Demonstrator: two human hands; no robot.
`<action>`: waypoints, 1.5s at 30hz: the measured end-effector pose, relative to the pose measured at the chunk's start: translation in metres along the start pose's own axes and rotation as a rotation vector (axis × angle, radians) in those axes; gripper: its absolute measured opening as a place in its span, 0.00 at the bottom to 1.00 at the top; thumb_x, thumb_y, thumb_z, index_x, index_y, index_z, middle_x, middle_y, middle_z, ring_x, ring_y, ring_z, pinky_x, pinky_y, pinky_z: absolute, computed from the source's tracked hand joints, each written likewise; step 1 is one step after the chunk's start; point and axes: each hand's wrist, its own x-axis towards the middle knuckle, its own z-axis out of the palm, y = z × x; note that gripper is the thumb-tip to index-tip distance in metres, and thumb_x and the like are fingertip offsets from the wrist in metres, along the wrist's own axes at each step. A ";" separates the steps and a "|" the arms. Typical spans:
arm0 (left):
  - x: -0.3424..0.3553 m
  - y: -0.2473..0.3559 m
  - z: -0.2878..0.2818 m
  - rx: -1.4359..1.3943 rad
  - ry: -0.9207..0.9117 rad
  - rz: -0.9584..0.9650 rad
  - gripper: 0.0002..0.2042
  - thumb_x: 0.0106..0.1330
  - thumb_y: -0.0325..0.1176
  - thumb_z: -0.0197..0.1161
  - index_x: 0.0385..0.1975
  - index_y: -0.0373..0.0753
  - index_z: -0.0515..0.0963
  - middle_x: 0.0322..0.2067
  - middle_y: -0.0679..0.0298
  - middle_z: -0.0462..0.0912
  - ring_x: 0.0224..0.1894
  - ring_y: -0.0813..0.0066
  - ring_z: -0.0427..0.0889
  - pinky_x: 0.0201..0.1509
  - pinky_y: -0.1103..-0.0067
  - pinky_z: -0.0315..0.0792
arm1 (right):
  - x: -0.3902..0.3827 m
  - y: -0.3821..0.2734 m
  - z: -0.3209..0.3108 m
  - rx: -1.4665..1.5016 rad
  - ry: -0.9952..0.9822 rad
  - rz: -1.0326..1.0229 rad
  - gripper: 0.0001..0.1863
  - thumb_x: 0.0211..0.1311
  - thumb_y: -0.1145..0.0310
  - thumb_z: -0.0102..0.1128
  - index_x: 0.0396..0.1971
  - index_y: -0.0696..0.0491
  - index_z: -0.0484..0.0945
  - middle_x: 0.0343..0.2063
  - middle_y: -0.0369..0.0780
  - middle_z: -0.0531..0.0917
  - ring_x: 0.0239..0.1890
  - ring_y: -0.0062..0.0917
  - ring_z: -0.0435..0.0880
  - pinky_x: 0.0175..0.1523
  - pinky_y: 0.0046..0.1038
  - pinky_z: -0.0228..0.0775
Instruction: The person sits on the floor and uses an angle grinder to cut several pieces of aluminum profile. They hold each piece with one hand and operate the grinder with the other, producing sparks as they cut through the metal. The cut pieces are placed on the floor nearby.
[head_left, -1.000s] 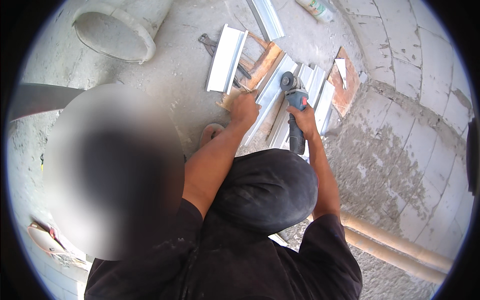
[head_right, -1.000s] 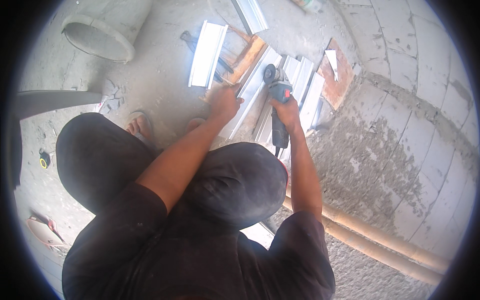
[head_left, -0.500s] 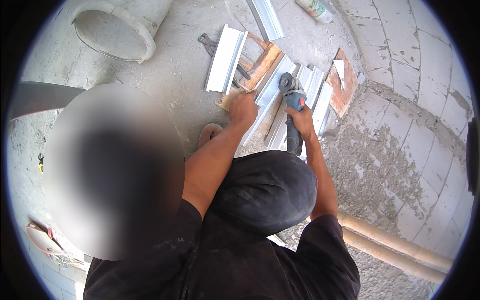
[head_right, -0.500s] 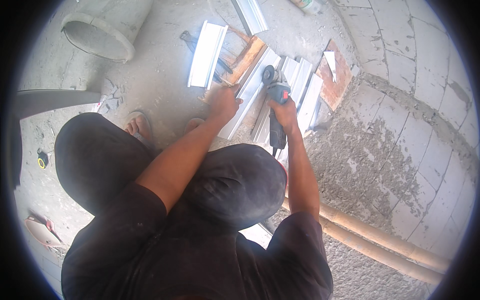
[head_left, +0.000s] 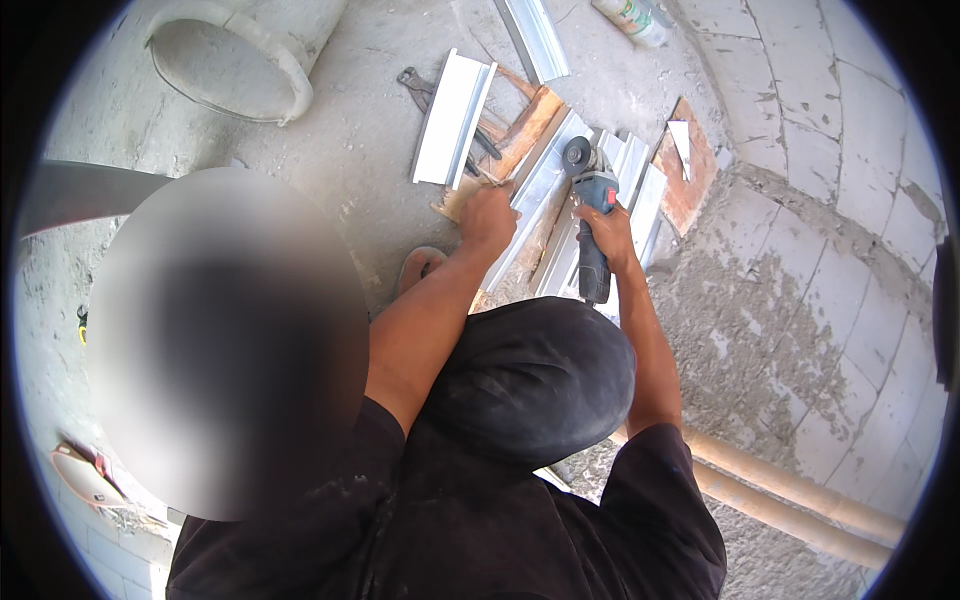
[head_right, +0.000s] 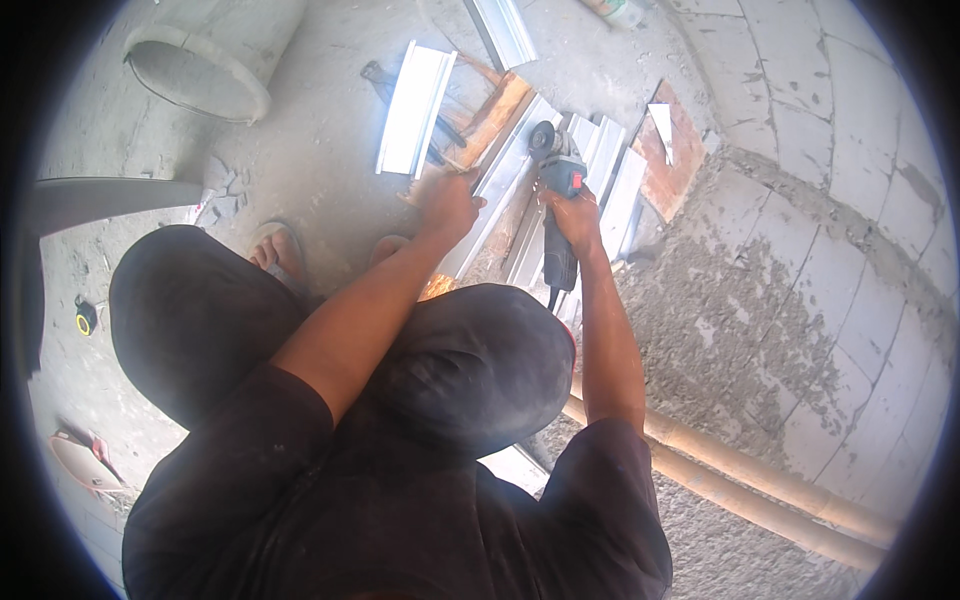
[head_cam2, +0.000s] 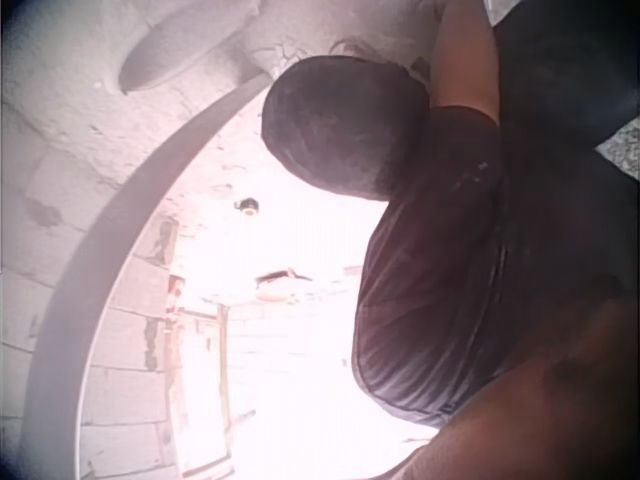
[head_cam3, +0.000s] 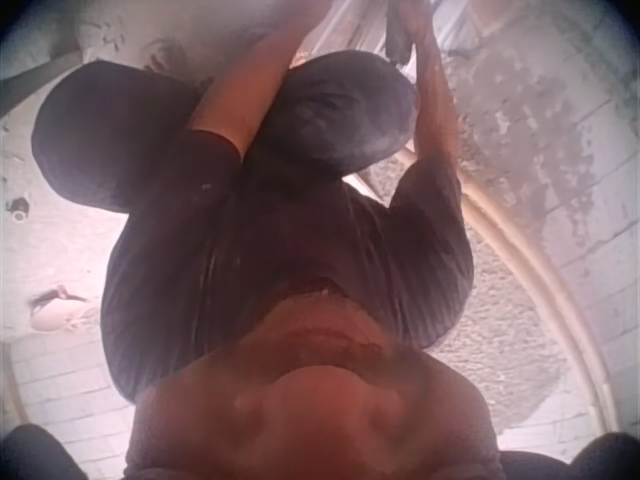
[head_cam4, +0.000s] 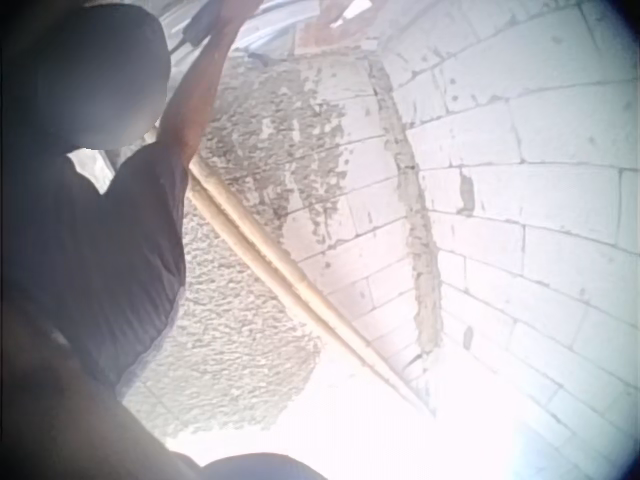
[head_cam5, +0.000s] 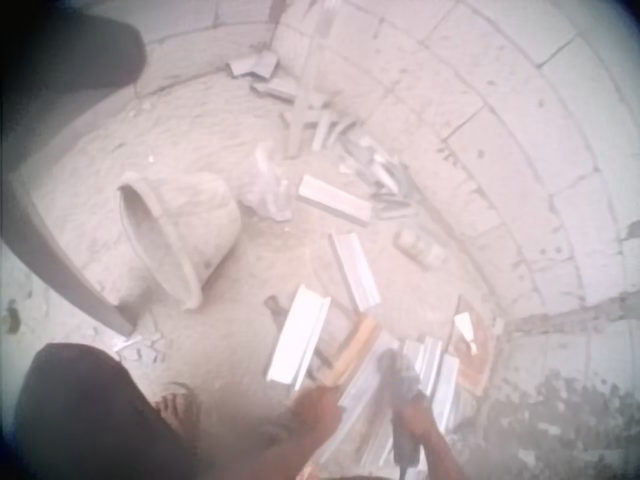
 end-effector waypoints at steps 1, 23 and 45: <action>-0.001 0.000 -0.001 0.000 -0.002 -0.003 0.29 0.68 0.35 0.75 0.70 0.43 0.79 0.55 0.46 0.86 0.58 0.46 0.85 0.61 0.58 0.79 | -0.001 -0.001 0.001 -0.017 -0.008 0.004 0.22 0.60 0.62 0.76 0.45 0.62 0.79 0.28 0.40 0.83 0.21 0.25 0.84 0.26 0.31 0.78; -0.003 0.004 -0.002 0.013 0.033 -0.003 0.24 0.66 0.32 0.75 0.64 0.44 0.83 0.53 0.48 0.88 0.56 0.48 0.88 0.59 0.58 0.81 | 0.006 -0.010 0.003 0.029 0.017 0.035 0.21 0.59 0.63 0.76 0.44 0.62 0.79 0.27 0.40 0.83 0.21 0.27 0.85 0.26 0.31 0.77; -0.001 0.000 -0.002 0.008 0.031 -0.015 0.25 0.66 0.33 0.76 0.65 0.46 0.84 0.54 0.48 0.87 0.56 0.48 0.88 0.60 0.58 0.81 | 0.009 -0.028 -0.001 -0.011 -0.014 0.097 0.33 0.54 0.55 0.77 0.52 0.68 0.84 0.40 0.48 0.90 0.40 0.34 0.90 0.47 0.35 0.81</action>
